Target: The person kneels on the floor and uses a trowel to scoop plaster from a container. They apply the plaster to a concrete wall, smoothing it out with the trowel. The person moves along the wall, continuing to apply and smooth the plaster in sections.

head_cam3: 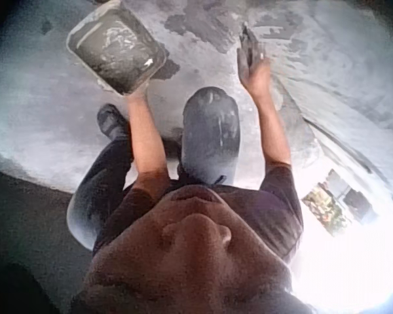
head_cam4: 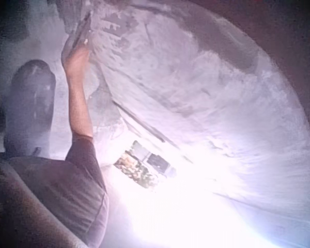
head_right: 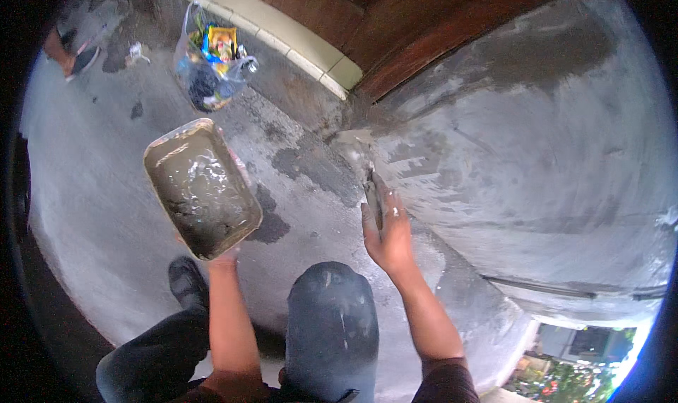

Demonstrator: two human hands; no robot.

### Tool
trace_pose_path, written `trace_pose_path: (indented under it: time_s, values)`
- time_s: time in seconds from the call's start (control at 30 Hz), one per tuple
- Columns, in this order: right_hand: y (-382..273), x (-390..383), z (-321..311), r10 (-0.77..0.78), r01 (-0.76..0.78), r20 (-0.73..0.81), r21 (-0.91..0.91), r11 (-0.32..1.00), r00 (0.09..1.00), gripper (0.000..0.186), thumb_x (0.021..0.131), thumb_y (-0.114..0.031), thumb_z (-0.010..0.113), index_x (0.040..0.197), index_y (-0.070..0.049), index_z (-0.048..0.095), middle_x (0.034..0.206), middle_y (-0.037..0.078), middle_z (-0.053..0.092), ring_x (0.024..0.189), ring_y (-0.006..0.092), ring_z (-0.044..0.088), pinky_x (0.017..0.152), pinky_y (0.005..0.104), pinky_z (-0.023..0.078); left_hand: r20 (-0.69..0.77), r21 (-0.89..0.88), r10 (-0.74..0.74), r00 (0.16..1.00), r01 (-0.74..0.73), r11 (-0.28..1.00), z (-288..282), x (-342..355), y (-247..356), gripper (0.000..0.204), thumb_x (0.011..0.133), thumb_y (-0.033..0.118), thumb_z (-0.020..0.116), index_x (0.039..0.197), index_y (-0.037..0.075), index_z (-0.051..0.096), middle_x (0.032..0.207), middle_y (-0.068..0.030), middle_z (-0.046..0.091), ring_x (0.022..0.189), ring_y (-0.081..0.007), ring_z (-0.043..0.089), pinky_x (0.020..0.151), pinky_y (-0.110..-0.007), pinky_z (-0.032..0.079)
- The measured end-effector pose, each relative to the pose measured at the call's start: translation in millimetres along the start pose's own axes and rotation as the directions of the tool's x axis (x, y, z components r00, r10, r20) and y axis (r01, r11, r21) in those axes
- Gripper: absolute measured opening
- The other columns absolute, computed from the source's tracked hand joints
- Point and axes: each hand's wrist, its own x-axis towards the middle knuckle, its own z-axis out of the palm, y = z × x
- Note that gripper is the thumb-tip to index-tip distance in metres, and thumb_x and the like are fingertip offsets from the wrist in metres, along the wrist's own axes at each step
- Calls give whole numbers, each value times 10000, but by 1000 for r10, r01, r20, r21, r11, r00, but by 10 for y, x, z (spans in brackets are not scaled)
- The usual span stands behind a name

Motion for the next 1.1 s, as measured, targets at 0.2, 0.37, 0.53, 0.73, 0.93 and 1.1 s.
trace_pose_path:
  time_s: [0.2, 0.37, 0.53, 0.73, 0.93, 1.1]
  values:
    - [-395, 60, -102, 461, -470, 414, 882, 8, 785, 313, 985, -162, 458, 1242, 4, 525, 929, 152, 642, 612, 225, 571, 527, 333, 460, 360, -30, -74, 930, 90, 995, 1482, 161, -198, 827, 862, 596, 640, 1513, 151, 391, 1557, -97, 392, 1420, -356, 368, 1168, -609, 276]
    - [-582, 183, -107, 425, -470, 572, 819, -328, 701, 296, 1028, -199, 360, 1203, 1, 491, 884, 171, 632, 605, 216, 574, 488, 345, 460, 483, -8, -55, 874, 67, 998, 2815, 210, -14, 893, 827, 615, 678, 1530, 161, 367, 1594, -90, 336, 1464, -355, 308, 1195, -619, 226]
    - [-722, 487, 190, 487, -348, 667, 726, -592, 564, 326, 1053, -211, 280, 1178, 7, 487, 837, 156, 614, 596, 225, 568, 485, 347, 475, 542, 122, -196, 818, 154, 981, 3454, 385, 292, 951, 786, 671, 685, 1531, 171, 367, 1595, -86, 331, 1473, -358, 287, 1203, -621, 199]
    - [-740, 1137, -198, 469, -575, 723, 690, -440, 508, 307, 1042, -177, 300, 1154, 17, 510, 848, 137, 616, 569, 197, 562, 458, 326, 492, 441, 174, -183, 879, 116, 978, 3697, 681, 350, 888, 828, 638, 663, 1525, 167, 378, 1584, -73, 358, 1465, -318, 309, 1222, -557, 197]
    - [-385, 1268, -68, 460, -677, 723, 672, -300, 515, 299, 1041, -152, 314, 1129, 28, 536, 804, 115, 621, 548, 175, 564, 425, 289, 476, 469, 244, -317, 824, 224, 944, 3150, 1185, 375, 832, 854, 615, 646, 1510, 163, 404, 1575, -71, 376, 1449, -304, 339, 1227, -520, 203]
    - [-345, 1322, 359, 448, -386, 692, 702, -598, 566, 312, 1042, -200, 353, 1142, 39, 528, 806, 90, 585, 523, 115, 506, 387, 204, 435, 412, 250, -432, 803, 356, 900, 2439, 1676, 423, 826, 857, 611, 644, 1509, 163, 405, 1573, -70, 378, 1448, -302, 341, 1226, -519, 206]
